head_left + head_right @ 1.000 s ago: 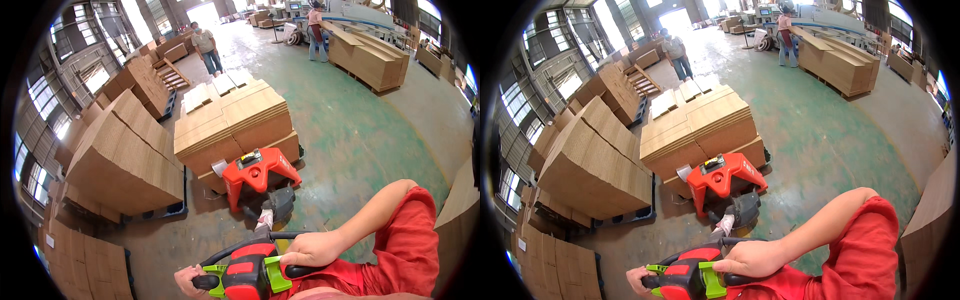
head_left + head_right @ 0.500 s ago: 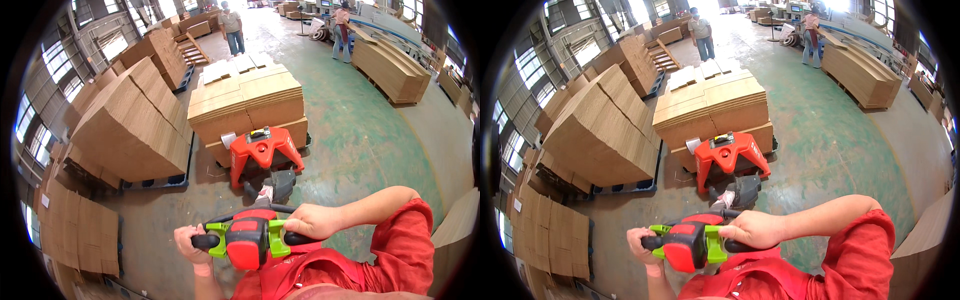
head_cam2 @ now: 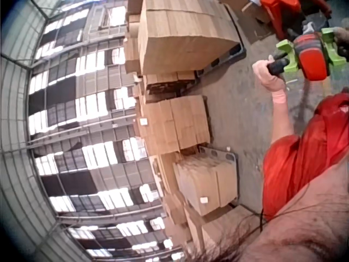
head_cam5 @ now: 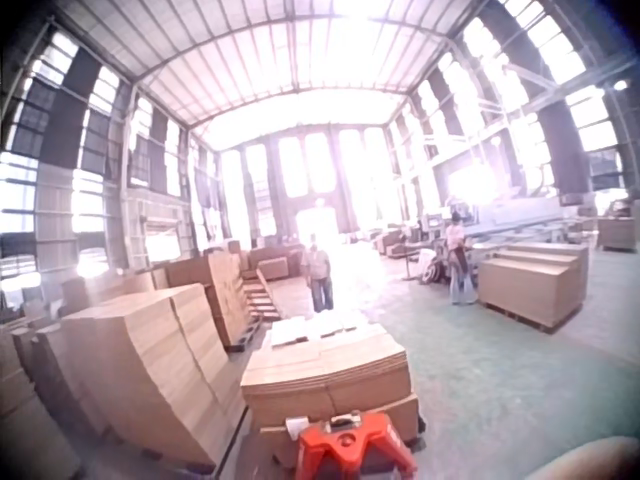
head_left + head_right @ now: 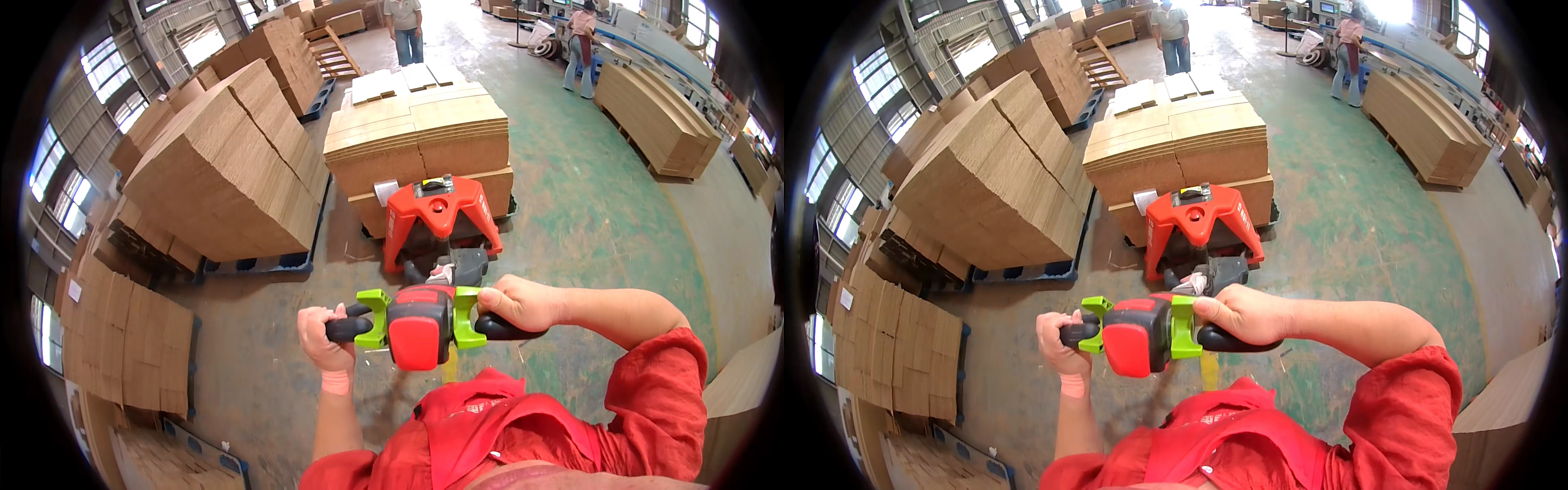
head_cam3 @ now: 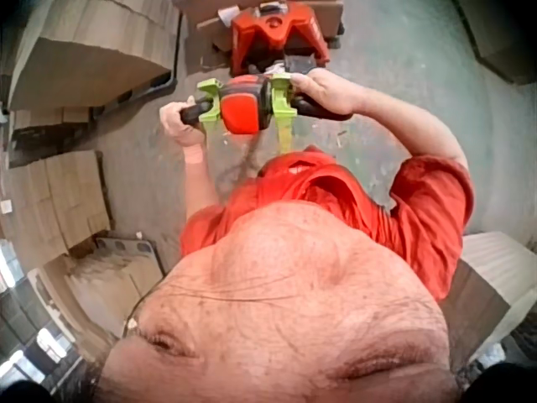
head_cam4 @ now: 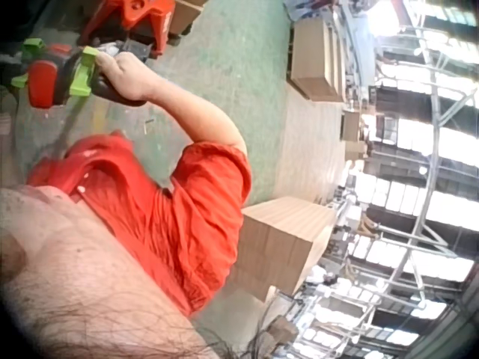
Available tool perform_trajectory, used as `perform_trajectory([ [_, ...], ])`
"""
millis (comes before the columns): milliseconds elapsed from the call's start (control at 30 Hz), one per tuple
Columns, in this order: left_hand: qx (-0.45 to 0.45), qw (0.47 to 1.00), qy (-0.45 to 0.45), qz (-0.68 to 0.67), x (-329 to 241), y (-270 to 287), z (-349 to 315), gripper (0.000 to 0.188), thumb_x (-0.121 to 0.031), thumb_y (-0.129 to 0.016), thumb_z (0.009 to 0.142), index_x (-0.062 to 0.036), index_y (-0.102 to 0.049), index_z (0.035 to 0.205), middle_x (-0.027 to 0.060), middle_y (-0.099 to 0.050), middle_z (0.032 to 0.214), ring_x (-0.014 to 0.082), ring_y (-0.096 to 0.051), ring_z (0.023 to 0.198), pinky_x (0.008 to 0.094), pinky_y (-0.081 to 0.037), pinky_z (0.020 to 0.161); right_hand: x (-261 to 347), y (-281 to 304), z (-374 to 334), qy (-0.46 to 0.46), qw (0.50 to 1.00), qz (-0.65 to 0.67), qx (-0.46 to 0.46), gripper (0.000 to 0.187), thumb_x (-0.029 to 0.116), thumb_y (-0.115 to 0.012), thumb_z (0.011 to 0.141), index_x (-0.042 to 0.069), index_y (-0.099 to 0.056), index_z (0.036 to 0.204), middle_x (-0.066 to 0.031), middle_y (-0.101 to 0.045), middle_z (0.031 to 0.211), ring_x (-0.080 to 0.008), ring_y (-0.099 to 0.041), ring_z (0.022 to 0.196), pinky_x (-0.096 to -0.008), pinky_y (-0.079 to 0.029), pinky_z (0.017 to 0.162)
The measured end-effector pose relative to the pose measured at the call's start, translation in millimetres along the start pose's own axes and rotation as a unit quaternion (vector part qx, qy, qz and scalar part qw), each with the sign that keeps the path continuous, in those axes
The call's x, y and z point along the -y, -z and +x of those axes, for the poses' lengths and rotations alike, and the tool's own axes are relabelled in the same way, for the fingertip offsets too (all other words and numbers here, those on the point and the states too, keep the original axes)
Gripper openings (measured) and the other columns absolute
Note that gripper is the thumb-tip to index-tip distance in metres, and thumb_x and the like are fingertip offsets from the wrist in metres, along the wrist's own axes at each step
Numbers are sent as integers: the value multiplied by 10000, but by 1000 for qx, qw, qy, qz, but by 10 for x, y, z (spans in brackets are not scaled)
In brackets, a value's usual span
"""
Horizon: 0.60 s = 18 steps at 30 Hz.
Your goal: The person stacks flat cardboard pieces onto a pallet and then uses a red electric pallet jack to move the load across the warehouse floor. The person maneuvers the pallet jack through the facility, navigating around other stacks of materials.
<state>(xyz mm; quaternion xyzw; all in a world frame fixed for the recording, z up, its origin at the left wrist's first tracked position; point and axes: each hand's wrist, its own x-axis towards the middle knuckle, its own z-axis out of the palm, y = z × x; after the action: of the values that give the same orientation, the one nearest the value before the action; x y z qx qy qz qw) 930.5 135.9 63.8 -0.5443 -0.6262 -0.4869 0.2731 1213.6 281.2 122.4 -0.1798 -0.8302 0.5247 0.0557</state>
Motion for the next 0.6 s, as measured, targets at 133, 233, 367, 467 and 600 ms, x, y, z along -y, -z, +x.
perform_trajectory([
  [133,-11,1000,-2,-13,16,65,-88,260,11,-730,715,-69,-490,776,88,-513,746,268,-516,691,362,-435,624,1,-83,-42,-8,1000,-17,-4,647,481,-253,1011,-35,-608,849,-138,-577,684,-202,-528,662,-367,-463,694],
  [233,-10,1000,-1,-26,35,62,-202,264,25,-732,697,-73,-497,763,90,-514,736,281,-520,687,370,-436,620,-10,-187,-107,-37,999,0,-6,664,506,-258,1003,-37,-609,852,-141,-575,680,-207,-535,666,-368,-463,698],
  [367,4,1000,-4,-22,58,131,-323,250,-4,-729,709,-70,-495,768,95,-511,733,292,-520,692,379,-430,628,-35,-308,-166,-33,999,-8,-19,632,485,-284,1005,-36,-586,813,-134,-547,632,-214,-512,613,-369,-456,642],
  [467,20,1000,2,-11,42,220,-403,244,-23,-723,720,-68,-491,779,93,-504,731,298,-513,701,385,-428,643,-72,-423,-199,-38,999,-3,-27,607,463,-303,1008,-40,-529,754,-123,-528,606,-196,-493,586,-379,-440,609],
  [600,28,999,-8,-15,86,271,-502,239,-34,-719,727,-67,-489,782,94,-500,729,300,-512,713,391,-424,666,-158,-542,-208,-2,999,-26,-39,623,491,-293,1003,-21,-549,756,-81,-535,599,-162,-516,575,-343,-456,590],
])
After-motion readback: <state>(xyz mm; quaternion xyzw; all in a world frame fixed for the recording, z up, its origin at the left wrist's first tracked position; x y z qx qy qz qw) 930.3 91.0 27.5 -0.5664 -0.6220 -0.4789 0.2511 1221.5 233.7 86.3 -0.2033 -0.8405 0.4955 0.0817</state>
